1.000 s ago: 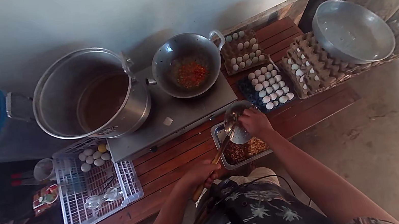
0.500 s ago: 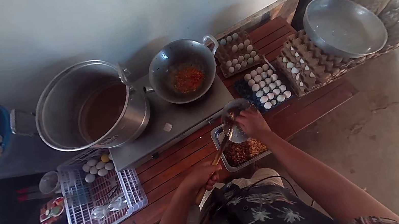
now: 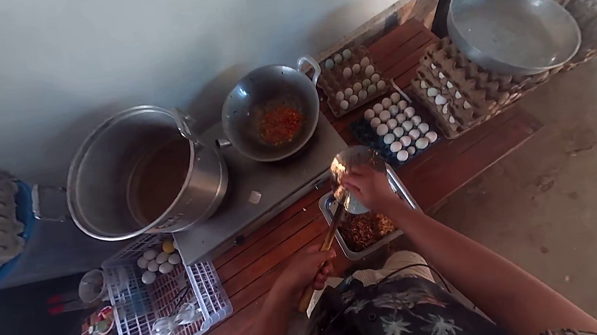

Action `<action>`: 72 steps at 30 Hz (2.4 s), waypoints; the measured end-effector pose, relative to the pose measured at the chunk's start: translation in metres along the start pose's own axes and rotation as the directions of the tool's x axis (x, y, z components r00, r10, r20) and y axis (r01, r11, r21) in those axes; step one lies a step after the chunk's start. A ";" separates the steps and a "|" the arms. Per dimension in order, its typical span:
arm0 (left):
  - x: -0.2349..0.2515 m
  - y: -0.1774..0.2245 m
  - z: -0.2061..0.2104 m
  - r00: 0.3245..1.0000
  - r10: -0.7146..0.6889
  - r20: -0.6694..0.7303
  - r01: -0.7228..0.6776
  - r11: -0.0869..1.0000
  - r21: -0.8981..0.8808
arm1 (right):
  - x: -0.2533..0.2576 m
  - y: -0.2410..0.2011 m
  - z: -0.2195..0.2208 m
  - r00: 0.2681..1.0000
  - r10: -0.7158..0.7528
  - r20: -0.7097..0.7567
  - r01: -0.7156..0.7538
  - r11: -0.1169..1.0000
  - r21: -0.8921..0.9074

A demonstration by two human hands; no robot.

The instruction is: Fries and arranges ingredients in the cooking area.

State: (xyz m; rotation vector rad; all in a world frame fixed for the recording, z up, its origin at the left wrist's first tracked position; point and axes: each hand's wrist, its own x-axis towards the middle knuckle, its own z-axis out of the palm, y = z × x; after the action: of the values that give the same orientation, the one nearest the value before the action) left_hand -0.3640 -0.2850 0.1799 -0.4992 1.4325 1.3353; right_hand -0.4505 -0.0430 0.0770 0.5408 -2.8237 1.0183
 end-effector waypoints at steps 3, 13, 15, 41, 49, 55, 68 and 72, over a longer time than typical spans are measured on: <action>-0.001 0.003 -0.002 1.000 0.020 -0.010 -0.020 1.000 -0.001 | 0.002 0.005 -0.010 0.990 0.075 0.123 -0.077 0.997 0.005; 0.004 0.002 0.008 0.999 0.010 -0.031 -0.010 1.000 -0.006 | 0.012 -0.024 -0.003 0.771 0.615 0.169 -0.637 0.754 0.163; 0.006 0.000 0.009 0.999 0.000 -0.037 0.001 1.000 0.012 | 0.008 -0.017 0.002 0.685 0.700 0.201 -0.728 0.668 0.155; 0.001 0.001 0.021 0.995 -0.048 -0.091 0.056 0.994 0.093 | -0.039 -0.023 0.008 0.711 0.702 0.044 -0.691 0.686 0.229; 0.000 0.000 0.025 0.991 -0.061 -0.116 0.070 0.995 0.075 | -0.044 -0.013 0.043 0.802 0.591 -0.089 -0.582 0.806 0.108; 0.002 -0.001 0.027 0.988 -0.078 -0.132 0.088 0.994 0.071 | -0.043 -0.021 0.035 0.794 0.608 -0.008 -0.592 0.777 0.215; -0.001 0.008 0.020 0.985 -0.104 -0.139 0.123 0.983 0.139 | -0.032 0.047 0.026 0.994 0.021 -0.104 -0.032 0.993 -0.111; 0.002 0.009 0.018 0.981 -0.109 -0.163 0.136 0.977 0.167 | -0.053 0.057 0.026 0.995 -0.071 0.069 0.081 0.984 -0.159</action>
State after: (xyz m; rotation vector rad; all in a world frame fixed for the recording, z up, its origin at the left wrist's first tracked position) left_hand -0.3651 -0.2659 0.1860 -0.5724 1.6028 1.0783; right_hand -0.4209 -0.0031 0.0124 0.6674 -2.8812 0.7639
